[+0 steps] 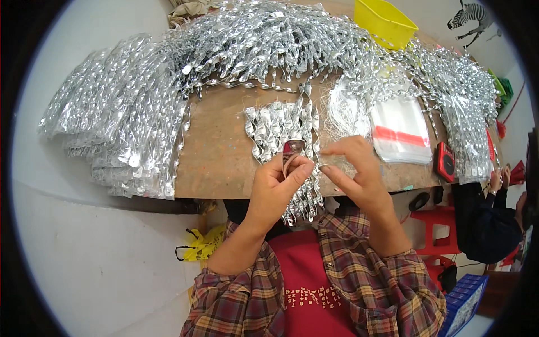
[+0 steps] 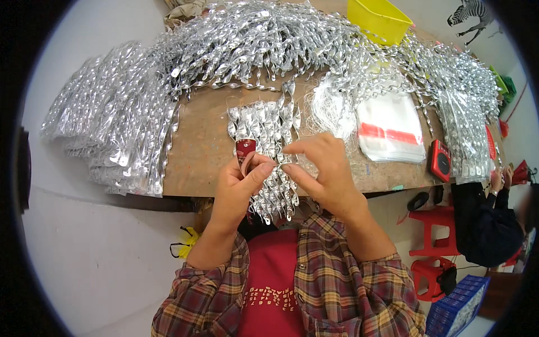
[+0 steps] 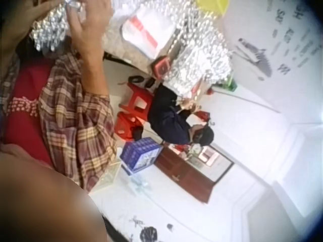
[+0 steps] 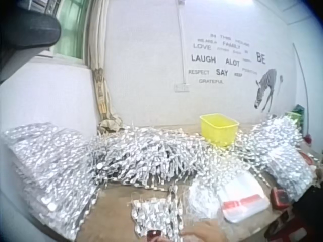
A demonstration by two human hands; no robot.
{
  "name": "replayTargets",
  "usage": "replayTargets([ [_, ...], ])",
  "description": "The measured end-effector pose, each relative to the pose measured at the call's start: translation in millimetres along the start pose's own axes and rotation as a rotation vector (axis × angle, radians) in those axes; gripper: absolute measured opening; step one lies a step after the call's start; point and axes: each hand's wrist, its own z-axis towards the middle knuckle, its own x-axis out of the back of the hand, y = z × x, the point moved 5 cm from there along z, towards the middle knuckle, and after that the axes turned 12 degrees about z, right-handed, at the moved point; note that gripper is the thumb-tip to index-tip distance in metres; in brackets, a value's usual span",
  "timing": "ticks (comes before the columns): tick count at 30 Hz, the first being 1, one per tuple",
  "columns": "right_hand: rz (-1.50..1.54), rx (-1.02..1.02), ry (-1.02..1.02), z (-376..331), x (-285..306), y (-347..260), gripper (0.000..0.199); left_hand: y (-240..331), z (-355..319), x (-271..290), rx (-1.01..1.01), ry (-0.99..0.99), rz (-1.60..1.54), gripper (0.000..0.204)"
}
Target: Organizing silver tinsel decorations and placing them into individual plastic bags for packaging.
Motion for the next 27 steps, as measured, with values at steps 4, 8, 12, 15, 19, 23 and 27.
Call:
replayTargets([
  [4, 0.281, -0.117, 0.001, -4, -10, 7, 0.012, 3, -2, -5, -0.019, -0.033, 0.048, 0.013],
  [8, 0.987, -0.519, -0.061, -18, -30, 16, 0.013, 6, -2, -6, -0.019, -0.059, 0.041, 0.012],
  [12, 0.653, -0.483, -0.127, -21, -24, 19, 0.010, -1, -4, -4, 0.009, -0.023, 0.047, 0.013],
  [15, 0.297, -0.202, -0.122, -13, -12, 10, 0.008, 0, -3, -7, -0.001, -0.024, 0.048, 0.012],
  [19, 0.392, -0.375, 0.039, -12, 1, 1, 0.006, 0, -4, -7, -0.001, -0.024, 0.040, 0.012],
  [23, 0.454, -0.192, 0.207, -3, 11, -16, 0.008, 0, -6, -15, 0.013, -0.054, 0.006, 0.014],
  [27, 0.344, -0.036, 0.158, 3, 5, -24, 0.009, -1, -7, -20, -0.023, -0.076, 0.000, 0.018],
])
